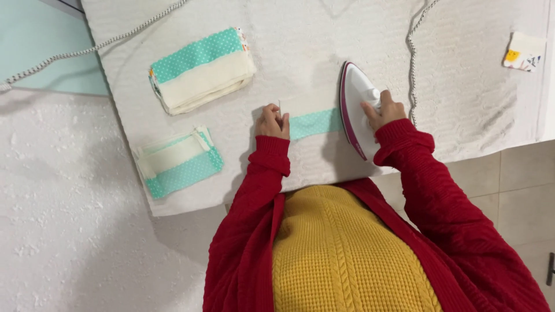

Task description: The person is ironing and folding small strips of fabric, likely for a sewing project.

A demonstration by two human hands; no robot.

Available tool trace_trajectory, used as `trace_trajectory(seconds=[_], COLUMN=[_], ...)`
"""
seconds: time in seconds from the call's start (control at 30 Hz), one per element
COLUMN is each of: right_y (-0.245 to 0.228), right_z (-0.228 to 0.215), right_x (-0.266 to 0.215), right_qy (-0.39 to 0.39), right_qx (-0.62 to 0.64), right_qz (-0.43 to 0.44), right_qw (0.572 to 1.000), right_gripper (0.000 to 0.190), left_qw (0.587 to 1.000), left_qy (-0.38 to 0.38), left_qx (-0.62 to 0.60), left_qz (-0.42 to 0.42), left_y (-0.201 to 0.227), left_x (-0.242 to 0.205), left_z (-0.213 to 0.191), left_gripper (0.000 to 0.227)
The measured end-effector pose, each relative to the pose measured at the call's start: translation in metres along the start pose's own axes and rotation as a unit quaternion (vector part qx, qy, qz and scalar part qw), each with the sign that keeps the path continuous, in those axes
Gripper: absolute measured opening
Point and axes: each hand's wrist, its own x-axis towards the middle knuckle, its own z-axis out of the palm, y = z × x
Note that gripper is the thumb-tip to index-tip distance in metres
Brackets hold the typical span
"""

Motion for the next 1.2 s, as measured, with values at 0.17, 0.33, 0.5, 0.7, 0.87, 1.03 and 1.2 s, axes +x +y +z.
trace_trajectory(seconds=[0.17,0.33,0.5,0.7,0.87,1.03,1.2], right_y=[-0.036,-0.071,-0.108,-0.09,-0.05,-0.002,0.034], right_z=[0.024,0.059,0.085,0.076,0.036,0.002,-0.045], right_x=[-0.015,-0.024,-0.04,-0.037,-0.03,-0.008,0.007], right_qy=[-0.046,-0.061,-0.112,-0.068,-0.05,-0.012,0.011], right_qx=[0.026,-0.001,0.017,-0.009,0.036,0.039,0.042], right_qz=[-0.034,-0.088,-0.094,-0.093,-0.021,0.008,0.038], right_qw=[0.998,0.994,0.989,0.993,0.998,0.999,0.998], right_gripper=[0.049,0.052,0.05,0.053,0.053,0.055,0.059], left_qw=[0.995,0.992,0.987,0.996,0.998,0.997,0.982], left_qy=[-0.024,-0.032,-0.018,-0.001,-0.042,-0.058,-0.076], left_qx=[-0.093,-0.118,-0.133,-0.074,-0.037,-0.017,0.125], left_qz=[-0.015,-0.023,-0.094,-0.058,-0.024,0.053,0.119], left_y=[-0.015,-0.022,-0.037,-0.028,-0.028,0.005,0.026], left_x=[0.003,-0.002,-0.009,-0.007,0.008,0.045,0.064], left_z=[-0.008,-0.032,-0.041,-0.036,-0.029,-0.018,-0.008], left_gripper=[0.035,0.03,0.017,0.017,0.013,0.02,0.04])
